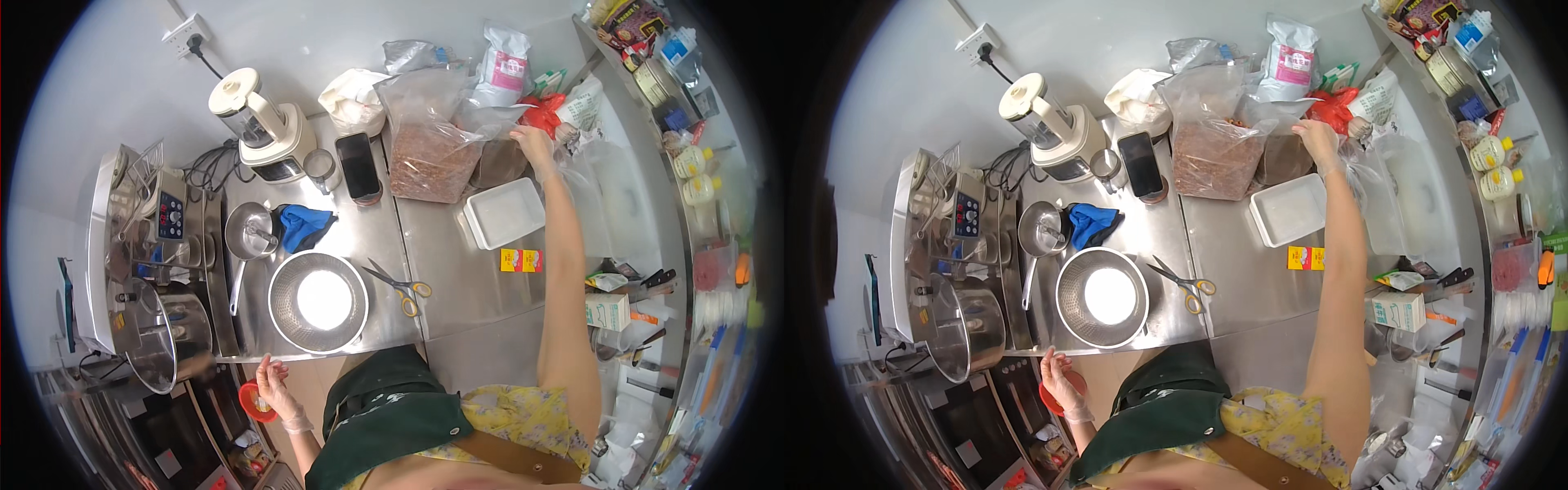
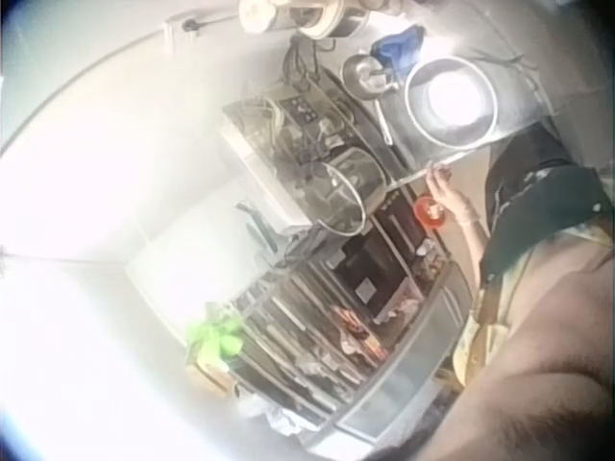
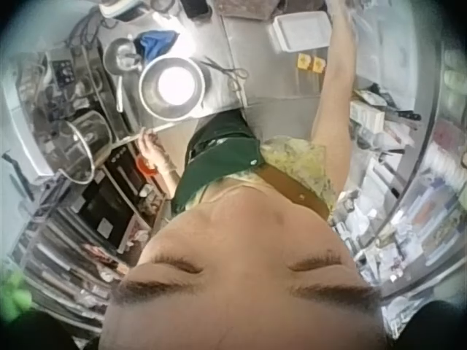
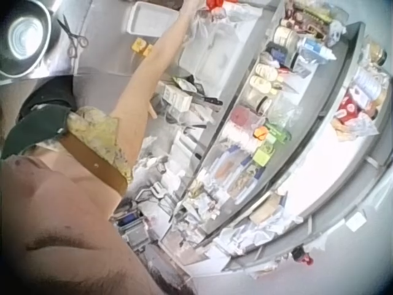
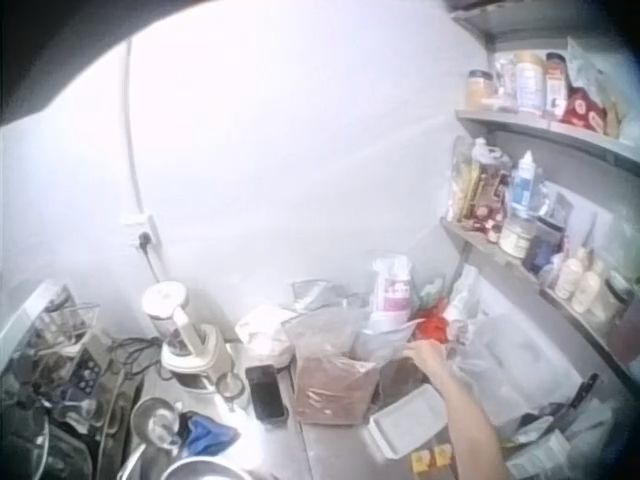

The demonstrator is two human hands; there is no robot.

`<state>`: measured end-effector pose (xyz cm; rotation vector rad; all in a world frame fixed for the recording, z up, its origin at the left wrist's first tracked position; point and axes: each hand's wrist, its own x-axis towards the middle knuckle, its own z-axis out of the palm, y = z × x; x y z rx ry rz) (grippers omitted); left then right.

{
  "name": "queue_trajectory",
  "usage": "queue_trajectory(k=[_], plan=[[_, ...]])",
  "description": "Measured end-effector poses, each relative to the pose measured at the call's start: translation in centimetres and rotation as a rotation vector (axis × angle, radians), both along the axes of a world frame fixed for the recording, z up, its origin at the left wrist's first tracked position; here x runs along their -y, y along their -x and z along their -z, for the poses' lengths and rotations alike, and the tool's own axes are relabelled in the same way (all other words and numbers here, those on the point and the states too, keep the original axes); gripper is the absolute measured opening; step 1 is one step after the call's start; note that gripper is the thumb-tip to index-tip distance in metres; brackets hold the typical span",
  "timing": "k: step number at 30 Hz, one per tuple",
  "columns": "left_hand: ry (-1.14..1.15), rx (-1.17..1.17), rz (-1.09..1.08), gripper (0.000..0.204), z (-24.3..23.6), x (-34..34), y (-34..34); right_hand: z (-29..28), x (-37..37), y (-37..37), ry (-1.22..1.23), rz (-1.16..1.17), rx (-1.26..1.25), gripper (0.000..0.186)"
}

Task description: Preparing and kneading dough, weighing ingredients like beans and milk, and using a dough roller.

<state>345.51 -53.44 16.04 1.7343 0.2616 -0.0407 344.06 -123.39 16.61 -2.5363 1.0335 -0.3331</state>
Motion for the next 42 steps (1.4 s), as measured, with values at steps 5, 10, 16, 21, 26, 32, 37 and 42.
queue_trajectory(k=[5, 10, 16, 21, 26, 32, 37, 42], plan=[[0.01, 0.013, 0.048, 0.024, 0.5, -0.8, -0.2, 0.4, 1.5, 2.1, 0.331, 0.215, 0.423, 0.024], [0.047, 0.012, 0.092, 0.026, 0.4, -0.7, -0.7, -8.9, -4.2, 3.2, 0.421, 0.104, 0.623, 0.016], [0.015, 0.196, 0.541, 0.058, -3.6, 7.3, -2.6, -19.6, -14.7, 9.6, 0.685, -0.054, 0.636, 0.008], [0.289, 0.44, 1.205, 0.126, -7.1, 14.8, -3.2, -26.7, -26.2, 12.8, 0.903, -0.193, 0.489, 0.01], [1.252, -0.482, 1.661, 0.109, -5.1, 16.6, 1.3, -27.8, -38.5, 16.3, 0.537, -0.085, 0.455, 0.007], [1.388, -1.068, 1.533, 0.107, -1.7, 5.2, 5.2, -22.5, -49.2, 13.4, 0.547, -0.383, 0.159, 0.004], [1.505, -1.274, 1.391, 0.1, 2.7, 0.1, 9.3, -23.7, -56.3, 10.7, 0.639, -0.534, 0.0, 0.041], [1.541, -1.258, 1.431, 0.092, 2.2, -2.5, 8.3, -20.5, -56.8, 18.6, 0.081, 0.009, 0.45, 0.127]])
